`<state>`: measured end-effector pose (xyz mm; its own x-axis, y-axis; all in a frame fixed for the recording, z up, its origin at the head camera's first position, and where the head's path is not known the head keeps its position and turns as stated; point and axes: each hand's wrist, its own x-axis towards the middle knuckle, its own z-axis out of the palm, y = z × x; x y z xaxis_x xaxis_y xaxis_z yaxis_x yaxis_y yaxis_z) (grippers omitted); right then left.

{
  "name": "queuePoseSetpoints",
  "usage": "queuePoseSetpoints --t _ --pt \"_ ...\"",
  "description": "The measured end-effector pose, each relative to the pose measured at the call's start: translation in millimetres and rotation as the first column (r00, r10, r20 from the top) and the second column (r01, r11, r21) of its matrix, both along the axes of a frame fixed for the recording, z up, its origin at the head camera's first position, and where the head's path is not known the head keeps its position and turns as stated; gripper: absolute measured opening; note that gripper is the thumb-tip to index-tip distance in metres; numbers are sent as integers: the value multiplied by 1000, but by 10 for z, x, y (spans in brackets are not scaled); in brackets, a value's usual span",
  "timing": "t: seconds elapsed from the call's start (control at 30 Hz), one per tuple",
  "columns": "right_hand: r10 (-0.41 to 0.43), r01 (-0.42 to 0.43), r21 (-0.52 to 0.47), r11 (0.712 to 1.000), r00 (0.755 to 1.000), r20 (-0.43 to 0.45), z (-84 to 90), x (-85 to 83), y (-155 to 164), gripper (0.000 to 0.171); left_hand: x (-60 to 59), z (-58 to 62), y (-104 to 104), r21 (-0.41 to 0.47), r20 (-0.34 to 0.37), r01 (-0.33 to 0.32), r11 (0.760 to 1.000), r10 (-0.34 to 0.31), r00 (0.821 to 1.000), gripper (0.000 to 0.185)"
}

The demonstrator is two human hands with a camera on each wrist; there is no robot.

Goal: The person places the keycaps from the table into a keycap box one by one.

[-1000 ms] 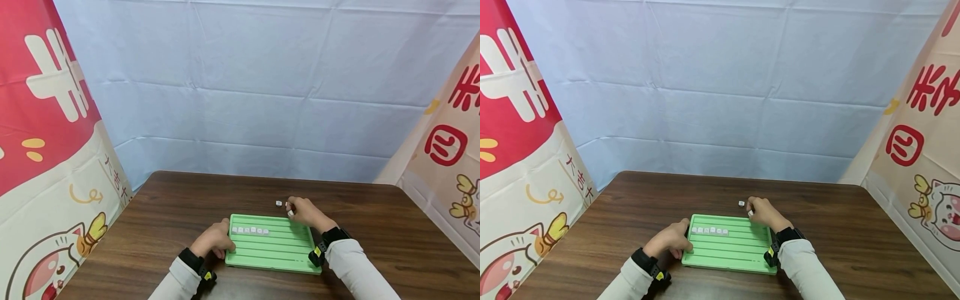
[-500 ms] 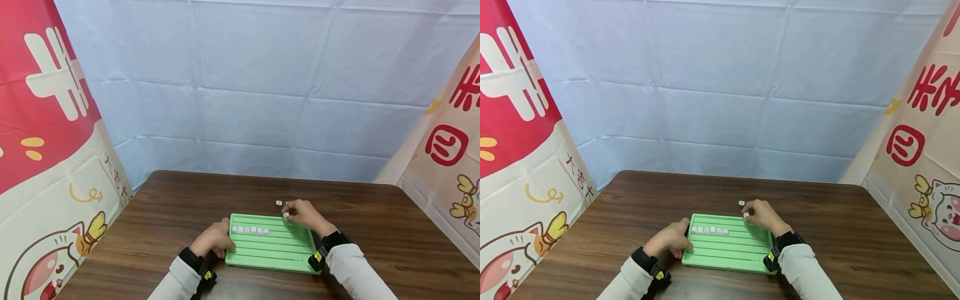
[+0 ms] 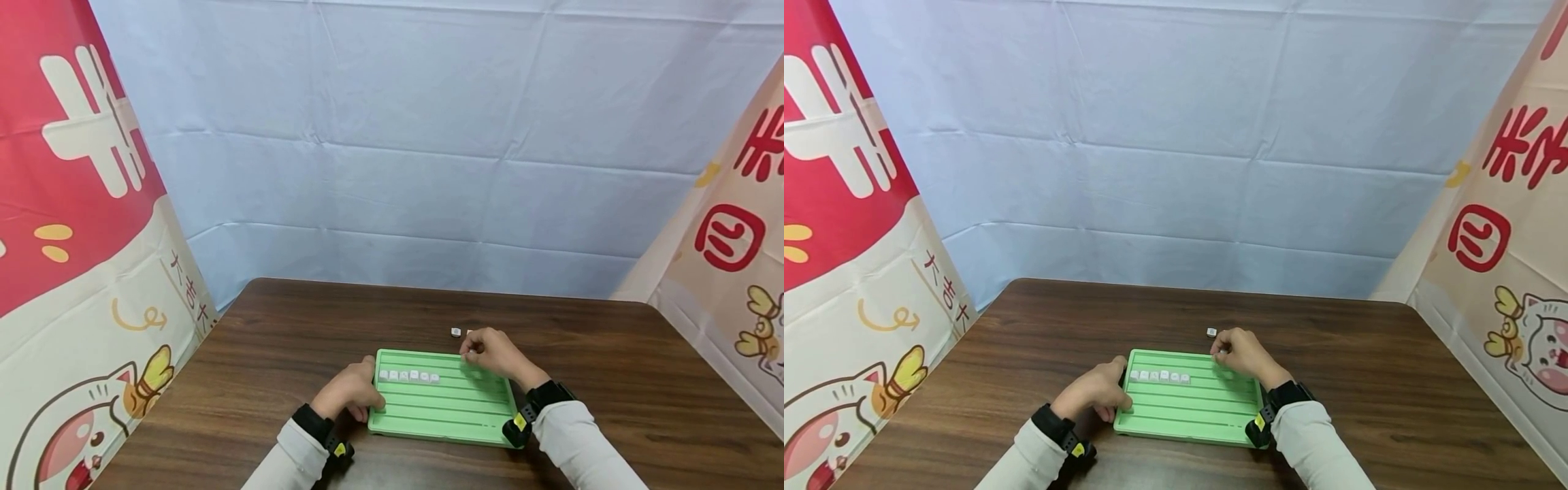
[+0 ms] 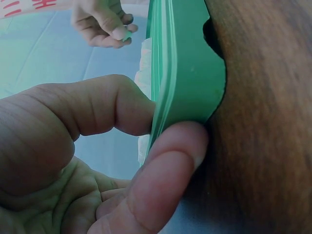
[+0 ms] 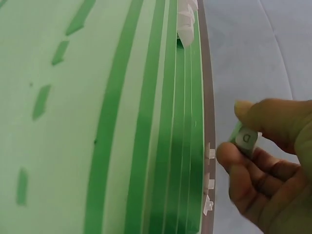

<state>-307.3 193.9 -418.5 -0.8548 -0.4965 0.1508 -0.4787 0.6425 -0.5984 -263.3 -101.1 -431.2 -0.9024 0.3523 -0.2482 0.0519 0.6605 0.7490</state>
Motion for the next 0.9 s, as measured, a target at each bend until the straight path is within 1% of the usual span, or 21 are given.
queuePoseSetpoints --t 0.13,0.27,0.43,0.6,0.73,0.9 --pt "-30 30 6 1000 999 12 10 11 -21 12 7 -1 5 3 -6 -2 1000 2 1000 70" --pt "-54 54 -5 999 997 50 18 34 -41 16 12 4 11 0 -11 -4 1000 4 1000 63" --pt "-21 23 -38 999 998 52 11 53 -38 15 8 5 16 -5 -11 -9 1000 9 1000 59" --pt "11 -8 -62 998 999 50 10 58 -33 18 6 8 18 -4 -10 -14 1000 14 1000 58" --pt "1 1 -42 999 999 40 11 66 -49 20 12 13 15 -3 -8 -14 1000 14 1000 58" --pt "-15 15 9 1000 1000 17 -21 76 -90 20 13 20 7 1 -7 -8 1000 8 1000 54"
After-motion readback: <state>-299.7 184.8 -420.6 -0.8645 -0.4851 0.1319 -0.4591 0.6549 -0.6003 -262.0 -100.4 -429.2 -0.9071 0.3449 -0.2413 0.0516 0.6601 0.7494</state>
